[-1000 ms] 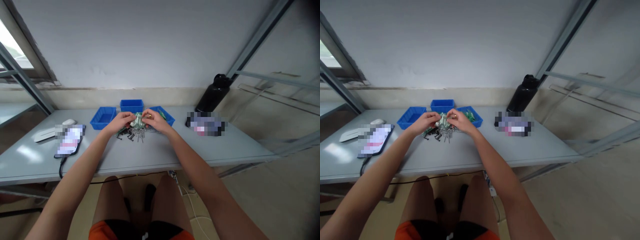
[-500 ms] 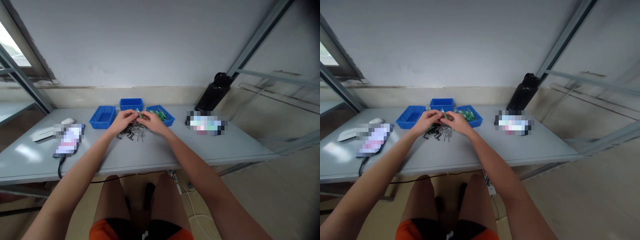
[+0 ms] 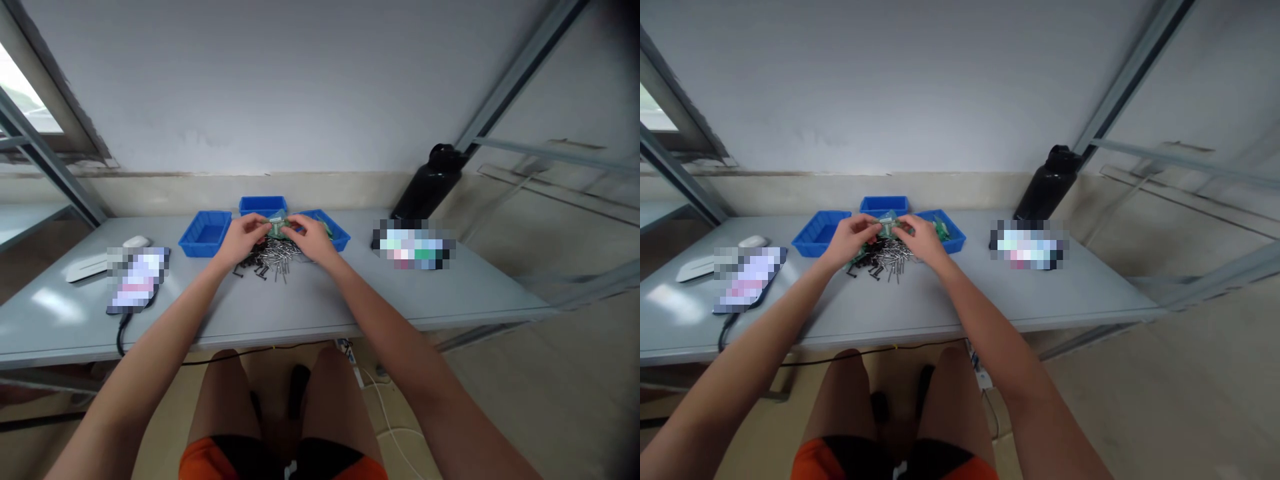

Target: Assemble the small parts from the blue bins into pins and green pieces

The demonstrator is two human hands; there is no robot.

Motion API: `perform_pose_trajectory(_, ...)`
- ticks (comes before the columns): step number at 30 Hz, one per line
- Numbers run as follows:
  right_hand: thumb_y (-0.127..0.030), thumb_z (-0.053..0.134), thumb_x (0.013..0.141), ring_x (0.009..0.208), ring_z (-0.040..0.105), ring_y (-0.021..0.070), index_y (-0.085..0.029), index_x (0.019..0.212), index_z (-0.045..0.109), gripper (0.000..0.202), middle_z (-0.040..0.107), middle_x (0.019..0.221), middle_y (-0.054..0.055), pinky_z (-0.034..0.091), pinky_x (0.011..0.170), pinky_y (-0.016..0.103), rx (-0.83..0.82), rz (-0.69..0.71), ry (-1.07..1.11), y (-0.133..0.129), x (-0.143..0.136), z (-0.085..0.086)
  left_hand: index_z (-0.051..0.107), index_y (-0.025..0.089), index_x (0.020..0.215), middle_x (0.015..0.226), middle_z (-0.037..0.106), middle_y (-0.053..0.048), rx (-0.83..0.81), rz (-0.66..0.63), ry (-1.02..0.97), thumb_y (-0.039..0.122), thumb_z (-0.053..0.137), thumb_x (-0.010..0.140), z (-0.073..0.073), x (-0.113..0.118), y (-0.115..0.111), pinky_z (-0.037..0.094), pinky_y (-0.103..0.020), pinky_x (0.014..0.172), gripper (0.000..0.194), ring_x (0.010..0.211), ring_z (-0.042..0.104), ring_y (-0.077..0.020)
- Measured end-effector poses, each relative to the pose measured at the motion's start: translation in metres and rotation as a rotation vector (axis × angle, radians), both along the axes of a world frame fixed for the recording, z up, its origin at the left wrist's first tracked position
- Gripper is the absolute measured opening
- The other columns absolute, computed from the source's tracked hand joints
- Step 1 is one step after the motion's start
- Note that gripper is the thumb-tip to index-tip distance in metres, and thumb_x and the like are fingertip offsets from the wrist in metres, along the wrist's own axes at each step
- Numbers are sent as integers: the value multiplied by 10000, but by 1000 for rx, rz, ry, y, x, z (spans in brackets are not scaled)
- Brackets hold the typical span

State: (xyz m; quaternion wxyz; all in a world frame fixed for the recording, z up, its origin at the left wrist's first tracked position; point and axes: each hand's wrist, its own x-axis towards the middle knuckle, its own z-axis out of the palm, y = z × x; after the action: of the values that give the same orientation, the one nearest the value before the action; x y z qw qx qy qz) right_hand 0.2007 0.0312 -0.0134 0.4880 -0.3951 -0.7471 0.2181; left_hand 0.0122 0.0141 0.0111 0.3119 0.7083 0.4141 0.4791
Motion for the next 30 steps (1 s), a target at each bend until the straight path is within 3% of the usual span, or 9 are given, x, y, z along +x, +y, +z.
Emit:
perform_pose_trajectory(3, -383, 651, 802, 654, 513, 150, -218, 853, 636, 173, 573, 693, 2, 431, 671, 308, 54, -91, -36, 1, 2, 2, 650, 171, 755, 640, 600, -1, 62, 61, 21, 285, 663, 768, -1, 0, 0, 439, -261, 590, 116, 594, 528, -120)
perform_pose_trajectory(7, -408, 612, 821, 573, 498, 131, -223, 861, 586, 191, 534, 603, -35, 425, 605, 289, -74, 21, 27, -1, 2, 0, 671, 173, 786, 606, 568, 3, 54, 53, 26, 350, 630, 808, 2, 1, -3, 432, -259, 571, 183, 557, 503, -114)
perform_pose_trajectory(10, -409, 576, 835, 662, 577, 143, -226, 892, 556, 193, 616, 714, -12, 474, 623, 286, -143, 133, 163, -2, -1, -2, 668, 164, 834, 638, 596, -28, -97, -59, -38, 448, 514, 883, 4, 2, -5, 450, -257, 549, 327, 569, 541, -126)
perform_pose_trajectory(12, -392, 586, 823, 754, 614, 155, -223, 910, 564, 191, 648, 806, 7, 505, 665, 294, -151, 165, 224, -2, -2, -3, 668, 165, 866, 713, 638, -46, -165, -95, -56, 430, 556, 862, 3, 3, -4, 474, -256, 570, 287, 629, 584, -139)
perform_pose_trajectory(14, -372, 594, 811, 804, 622, 162, -218, 925, 589, 191, 658, 866, 20, 522, 700, 305, -150, 172, 244, -1, -2, -3, 664, 171, 931, 730, 649, -36, -178, -92, -54, 350, 643, 803, 0, 3, -3, 489, -255, 590, 221, 641, 593, -135)
perform_pose_trajectory(18, -371, 488, 865, 879, 617, 170, -211, 916, 633, 222, 658, 955, 42, 528, 719, 306, -199, 170, 270, 0, 1, -1, 577, 181, 1161, 716, 641, 4, -164, -37, -173, 262, 699, 747, -4, 2, 3, 506, -261, 602, 439, 591, 578, -108)
perform_pose_trajectory(21, -397, 478, 882, 915, 608, 188, -216, 935, 646, 253, 649, 996, 57, 519, 718, 315, -151, 145, 195, -1, 1, 0, 627, 145, 1027, 705, 646, -5, -188, -8, -235, 245, 725, 715, -5, 1, 4, 521, -273, 637, 342, 604, 589, -108)
perform_pose_trajectory(25, -415, 650, 797, 989, 575, 230, -234, 929, 664, 224, 609, 1079, 80, 491, 768, 354, 86, 26, -42, -7, -4, 1, 653, 137, 819, 712, 669, -27, -193, -13, -271, 261, 743, 692, -5, 2, 3, 537, -290, 682, 199, 650, 616, -122)
perform_pose_trajectory(30, -431, 653, 797, 702, 544, 165, -208, 920, 636, 256, 619, 838, 42, 443, 658, 307, 72, 28, -135, -11, -10, 0, 659, 143, 888, 838, 712, -59, -154, -127, -201, 294, 738, 690, -4, 4, -2, 537, -317, 749, 261, 796, 659, -167)
